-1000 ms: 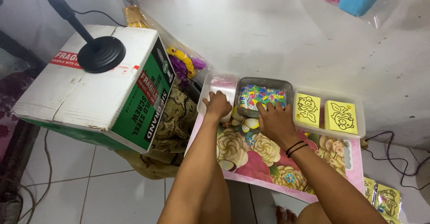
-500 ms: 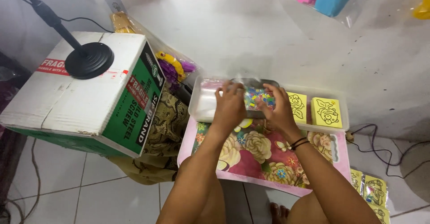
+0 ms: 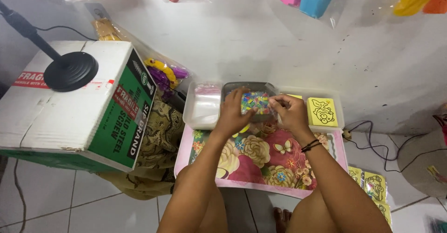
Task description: The person sits on the floor and packs small craft kits. They place a yellow card with a cartoon character and a handful of colorful beads into a clear plastic bag, then seal it. The person repeats this process for multiple kits, arranging the finished packages on the floor.
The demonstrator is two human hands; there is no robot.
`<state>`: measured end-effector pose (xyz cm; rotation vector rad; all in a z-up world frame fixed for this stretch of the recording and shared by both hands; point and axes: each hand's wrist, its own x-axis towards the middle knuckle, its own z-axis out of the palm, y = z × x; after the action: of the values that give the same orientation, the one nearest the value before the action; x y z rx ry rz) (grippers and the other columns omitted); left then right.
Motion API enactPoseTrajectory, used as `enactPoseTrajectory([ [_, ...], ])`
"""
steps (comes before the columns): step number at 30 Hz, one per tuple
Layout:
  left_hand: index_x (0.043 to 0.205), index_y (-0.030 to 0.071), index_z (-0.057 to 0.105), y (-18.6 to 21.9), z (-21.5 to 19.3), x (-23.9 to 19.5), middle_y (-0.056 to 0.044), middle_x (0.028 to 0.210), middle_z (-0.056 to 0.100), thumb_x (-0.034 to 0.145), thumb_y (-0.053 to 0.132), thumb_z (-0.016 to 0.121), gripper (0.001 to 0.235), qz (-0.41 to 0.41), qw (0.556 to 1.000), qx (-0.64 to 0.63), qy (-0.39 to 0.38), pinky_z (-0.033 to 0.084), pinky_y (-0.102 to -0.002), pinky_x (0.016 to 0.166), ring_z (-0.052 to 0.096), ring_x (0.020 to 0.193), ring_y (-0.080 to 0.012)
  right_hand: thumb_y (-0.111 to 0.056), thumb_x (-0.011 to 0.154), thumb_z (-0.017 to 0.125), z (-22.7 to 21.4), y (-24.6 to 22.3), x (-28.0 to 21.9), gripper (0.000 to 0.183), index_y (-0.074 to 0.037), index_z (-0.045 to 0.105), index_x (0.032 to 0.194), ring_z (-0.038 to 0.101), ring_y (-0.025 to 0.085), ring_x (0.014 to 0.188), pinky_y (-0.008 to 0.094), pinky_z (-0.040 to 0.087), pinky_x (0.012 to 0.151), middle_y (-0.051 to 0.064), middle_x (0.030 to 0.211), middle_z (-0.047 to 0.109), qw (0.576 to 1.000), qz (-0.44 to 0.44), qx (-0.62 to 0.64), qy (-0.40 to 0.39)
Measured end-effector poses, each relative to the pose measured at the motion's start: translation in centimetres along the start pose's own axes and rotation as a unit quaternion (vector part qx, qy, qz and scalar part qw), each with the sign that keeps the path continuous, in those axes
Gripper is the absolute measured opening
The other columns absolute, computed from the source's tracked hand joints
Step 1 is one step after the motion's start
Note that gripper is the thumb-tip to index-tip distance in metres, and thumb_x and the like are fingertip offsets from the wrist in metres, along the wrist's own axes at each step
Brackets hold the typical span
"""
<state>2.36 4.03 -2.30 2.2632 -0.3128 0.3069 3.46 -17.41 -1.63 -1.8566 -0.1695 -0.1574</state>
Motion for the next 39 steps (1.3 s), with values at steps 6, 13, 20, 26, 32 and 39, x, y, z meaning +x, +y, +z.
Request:
enactPoseTrajectory([
  [6, 0.141, 0.01, 0.052, 0.4, -2.2, -0.5, -0.015, 0.121, 0.073, 0.084, 0.026, 0.078, 0.064, -0.113, 0.973, -0.105, -0.17, 0.041, -0.062, 0.109, 0.058, 0.13, -0.0428, -0.011, 0.088, 0.078, 0.5, -0.3, -0.2, 0.013, -0.004, 0.079, 0.099, 0.062, 0.011, 0.07, 0.026, 0.051, 0.065, 0.01, 0.075, 0.074, 0.998, -0.014, 0.053, -0.028],
  [13, 0.102, -0.001, 0.072, 0.8, -3.0, -0.3, -0.017, 0.087, 0.072, 0.09, 0.015, 0.075, 0.02, -0.108, 0.956, -0.21, -0.174, 0.052, -0.048, 0.091, 0.069, 0.093, -0.0309, -0.015, 0.083, 0.085, 0.4, -1.7, -0.4, 0.015, -0.005, 0.077, 0.092, 0.06, 0.008, 0.067, 0.022, 0.05, 0.06, 0.006, 0.069, 0.07, 0.997, -0.006, 0.073, -0.029],
  [20, 0.085, 0.001, 0.073, -0.1, -3.1, -0.1, -0.015, 0.069, 0.071, 0.092, 0.024, 0.075, 0.024, -0.089, 0.967, -0.171, -0.167, 0.051, -0.041, 0.075, 0.068, 0.071, -0.0285, -0.016, 0.096, 0.074, 0.5, -2.4, -0.3, 0.01, -0.007, 0.07, 0.098, 0.063, 0.009, 0.068, 0.023, 0.053, 0.063, 0.007, 0.072, 0.07, 0.995, -0.005, 0.097, -0.002],
  [26, 0.085, 0.002, 0.075, 0.4, -3.9, -0.4, -0.014, 0.067, 0.071, 0.094, 0.028, 0.074, 0.028, -0.086, 0.971, -0.161, -0.157, 0.051, -0.039, 0.073, 0.068, 0.068, -0.0271, -0.018, 0.094, 0.077, 0.2, 0.6, 0.4, 0.014, -0.007, 0.069, 0.092, 0.065, 0.011, 0.071, 0.026, 0.057, 0.068, 0.007, 0.081, 0.069, 0.99, -0.019, 0.137, 0.0],
  [32, 0.087, 0.0, 0.076, 1.1, -4.9, -0.9, -0.014, 0.07, 0.073, 0.094, 0.03, 0.073, 0.031, -0.08, 0.967, -0.167, -0.177, 0.052, -0.041, 0.076, 0.07, 0.07, -0.0277, -0.017, 0.095, 0.071, -0.5, 0.0, 0.3, 0.016, -0.002, 0.067, 0.092, 0.066, 0.015, 0.086, 0.033, 0.06, 0.078, 0.012, 0.103, 0.068, 0.984, -0.014, 0.176, -0.037],
  [39, 0.085, 0.001, 0.076, 1.9, -5.7, -1.3, -0.014, 0.069, 0.074, 0.095, 0.026, 0.073, 0.027, -0.081, 0.961, -0.158, -0.21, 0.053, -0.039, 0.075, 0.072, 0.069, -0.0265, -0.02, 0.097, 0.065, -0.9, -1.6, -0.4, 0.022, -0.001, 0.075, 0.092, 0.061, 0.025, 0.115, 0.042, 0.049, 0.1, 0.018, 0.113, 0.064, 0.984, -0.083, 0.123, -0.097],
])
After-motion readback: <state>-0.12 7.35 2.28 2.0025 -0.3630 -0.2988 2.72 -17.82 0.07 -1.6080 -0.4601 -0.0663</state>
